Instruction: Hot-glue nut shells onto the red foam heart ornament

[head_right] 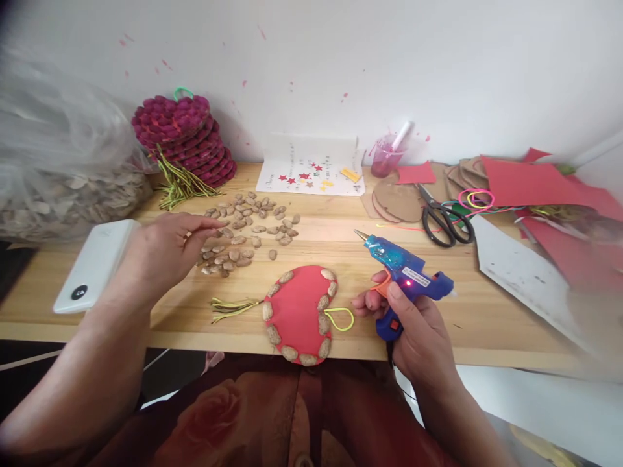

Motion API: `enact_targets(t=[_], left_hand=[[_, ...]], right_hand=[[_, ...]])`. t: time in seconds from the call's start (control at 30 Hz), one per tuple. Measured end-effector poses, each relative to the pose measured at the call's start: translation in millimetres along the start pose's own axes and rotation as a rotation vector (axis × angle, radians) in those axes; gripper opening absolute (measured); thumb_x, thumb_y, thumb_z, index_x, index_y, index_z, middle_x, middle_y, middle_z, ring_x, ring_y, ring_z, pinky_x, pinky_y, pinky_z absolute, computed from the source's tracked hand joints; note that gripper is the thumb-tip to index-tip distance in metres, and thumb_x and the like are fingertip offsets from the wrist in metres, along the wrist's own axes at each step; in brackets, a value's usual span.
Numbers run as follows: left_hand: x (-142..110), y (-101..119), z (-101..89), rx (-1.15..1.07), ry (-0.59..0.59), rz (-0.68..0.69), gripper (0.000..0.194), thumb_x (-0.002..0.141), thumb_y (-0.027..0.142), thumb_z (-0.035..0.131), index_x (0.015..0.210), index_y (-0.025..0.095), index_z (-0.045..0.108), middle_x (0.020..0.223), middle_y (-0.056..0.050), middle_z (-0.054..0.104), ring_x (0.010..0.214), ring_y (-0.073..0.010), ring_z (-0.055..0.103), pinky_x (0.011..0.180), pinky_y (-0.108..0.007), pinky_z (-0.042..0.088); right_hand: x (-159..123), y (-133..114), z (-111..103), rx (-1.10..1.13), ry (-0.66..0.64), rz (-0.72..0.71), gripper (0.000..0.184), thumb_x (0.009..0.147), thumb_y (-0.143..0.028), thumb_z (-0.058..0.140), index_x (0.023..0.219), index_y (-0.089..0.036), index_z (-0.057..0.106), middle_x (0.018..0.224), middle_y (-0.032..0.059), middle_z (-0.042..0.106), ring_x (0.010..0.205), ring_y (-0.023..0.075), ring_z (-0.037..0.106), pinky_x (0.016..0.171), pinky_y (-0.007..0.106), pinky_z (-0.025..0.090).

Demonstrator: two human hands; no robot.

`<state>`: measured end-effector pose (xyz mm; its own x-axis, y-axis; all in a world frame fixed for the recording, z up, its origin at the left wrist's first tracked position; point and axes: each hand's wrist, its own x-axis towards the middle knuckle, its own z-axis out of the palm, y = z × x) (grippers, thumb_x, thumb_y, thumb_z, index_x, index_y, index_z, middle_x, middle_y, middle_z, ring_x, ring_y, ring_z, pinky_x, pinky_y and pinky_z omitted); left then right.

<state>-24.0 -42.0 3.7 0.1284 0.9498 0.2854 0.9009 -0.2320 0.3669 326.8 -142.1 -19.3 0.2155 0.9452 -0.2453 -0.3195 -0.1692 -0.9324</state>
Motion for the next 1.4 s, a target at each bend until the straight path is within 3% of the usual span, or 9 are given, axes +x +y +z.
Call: enact_targets(t=[0.23,0.47,0.67,0.97,1.4], left_hand=[[3,-1,-3.9,0.059,-0.02,-0.013,0.025,0.093,0.029,0.056,0.1,0.023,0.079,0.103,-0.008,0.08,0.101,-0.0306,0.071,0.096,-0.045,0.054],[5,2,-10.7,0.131,-0.079,-0.082,0.022,0.093,0.03,0.059,0.095,0.02,0.079,0.104,-0.009,0.08,0.102,-0.0305,0.071,0.097,-0.043,0.053],[9,-2,-22.5,0.167,-0.029,-0.159,0.027,0.098,0.033,0.055,0.096,0.02,0.078,0.1,-0.009,0.08,0.095,-0.0299,0.071,0.089,-0.041,0.053],[7,-7,-16.3,0.222,0.046,-0.034,0.02,0.094,0.024,0.061,0.1,0.019,0.079,0.102,-0.01,0.079,0.098,-0.0311,0.069,0.093,-0.043,0.051],[14,21,-5.5,0.116,-0.132,-0.024,0.013,0.089,0.019,0.066,0.087,0.022,0.078,0.095,-0.005,0.08,0.097,-0.0271,0.069,0.093,-0.039,0.05]], right_hand=[[1,-2,0,-0.001,0.031,0.02,0.029,0.072,-0.048,0.088,0.086,-0.025,0.078,0.063,0.0017,0.067,0.065,0.019,0.072,0.063,0.025,0.063],[3,-4,3,-0.026,0.116,0.061,0.038,0.056,-0.051,0.095,0.077,-0.024,0.078,0.059,0.0033,0.068,0.057,0.0184,0.069,0.059,0.025,0.064],[4,-6,6,-0.034,0.202,0.136,0.046,0.042,-0.053,0.098,0.073,-0.025,0.078,0.059,0.0053,0.068,0.058,0.0218,0.07,0.057,0.027,0.065],[3,-6,6,-0.047,0.166,0.106,0.042,0.047,-0.052,0.097,0.075,-0.026,0.078,0.06,0.0043,0.067,0.061,0.022,0.071,0.056,0.026,0.066],[5,-4,4,-0.046,0.144,0.059,0.04,0.051,-0.052,0.096,0.075,-0.024,0.079,0.058,0.0041,0.068,0.053,0.018,0.067,0.057,0.024,0.065]])
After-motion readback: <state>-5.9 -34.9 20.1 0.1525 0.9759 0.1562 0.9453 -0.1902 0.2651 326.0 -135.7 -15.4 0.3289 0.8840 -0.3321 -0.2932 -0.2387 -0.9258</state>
